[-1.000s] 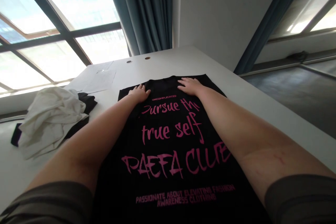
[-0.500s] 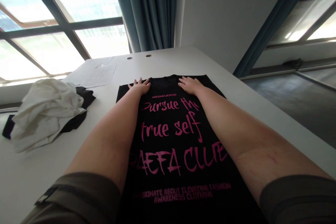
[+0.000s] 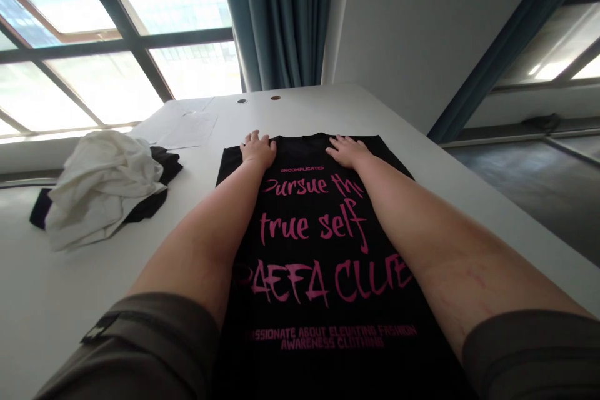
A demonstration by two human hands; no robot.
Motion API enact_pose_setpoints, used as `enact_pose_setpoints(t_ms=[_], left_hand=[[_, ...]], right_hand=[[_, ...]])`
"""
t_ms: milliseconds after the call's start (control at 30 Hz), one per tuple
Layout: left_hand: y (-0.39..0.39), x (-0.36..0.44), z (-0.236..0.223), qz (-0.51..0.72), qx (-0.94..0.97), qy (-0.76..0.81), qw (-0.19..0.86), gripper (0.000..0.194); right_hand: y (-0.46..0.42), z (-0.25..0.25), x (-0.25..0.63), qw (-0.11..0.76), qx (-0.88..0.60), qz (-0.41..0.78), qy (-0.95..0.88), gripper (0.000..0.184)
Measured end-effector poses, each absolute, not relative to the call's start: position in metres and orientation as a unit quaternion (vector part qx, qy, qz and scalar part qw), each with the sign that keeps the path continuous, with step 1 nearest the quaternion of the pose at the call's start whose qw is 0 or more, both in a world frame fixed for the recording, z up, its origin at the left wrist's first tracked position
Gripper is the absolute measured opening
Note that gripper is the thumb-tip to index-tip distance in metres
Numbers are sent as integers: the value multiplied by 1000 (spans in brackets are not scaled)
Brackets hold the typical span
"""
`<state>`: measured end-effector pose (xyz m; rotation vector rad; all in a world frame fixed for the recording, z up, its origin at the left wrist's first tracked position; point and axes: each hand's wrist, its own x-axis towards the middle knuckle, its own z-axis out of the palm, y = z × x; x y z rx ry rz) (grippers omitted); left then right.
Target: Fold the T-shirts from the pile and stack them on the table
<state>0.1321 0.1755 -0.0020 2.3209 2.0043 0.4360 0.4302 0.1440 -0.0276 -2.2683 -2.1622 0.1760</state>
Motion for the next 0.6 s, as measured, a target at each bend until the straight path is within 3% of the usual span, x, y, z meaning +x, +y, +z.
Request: enact_pose_setpoints(t_ms=[200,400,600], left_hand=[[105,110,10,82,796,599,-40,72],[62,49,-5,5,744,669,14,85],[81,52,2,-34,724,686,61,84]], right_hand=[[142,-27,428,9,-727,47,-685,70],[142,-28,427,18,-726,35,-687,69],[140,-31,424,15,-725,16,-689,68]])
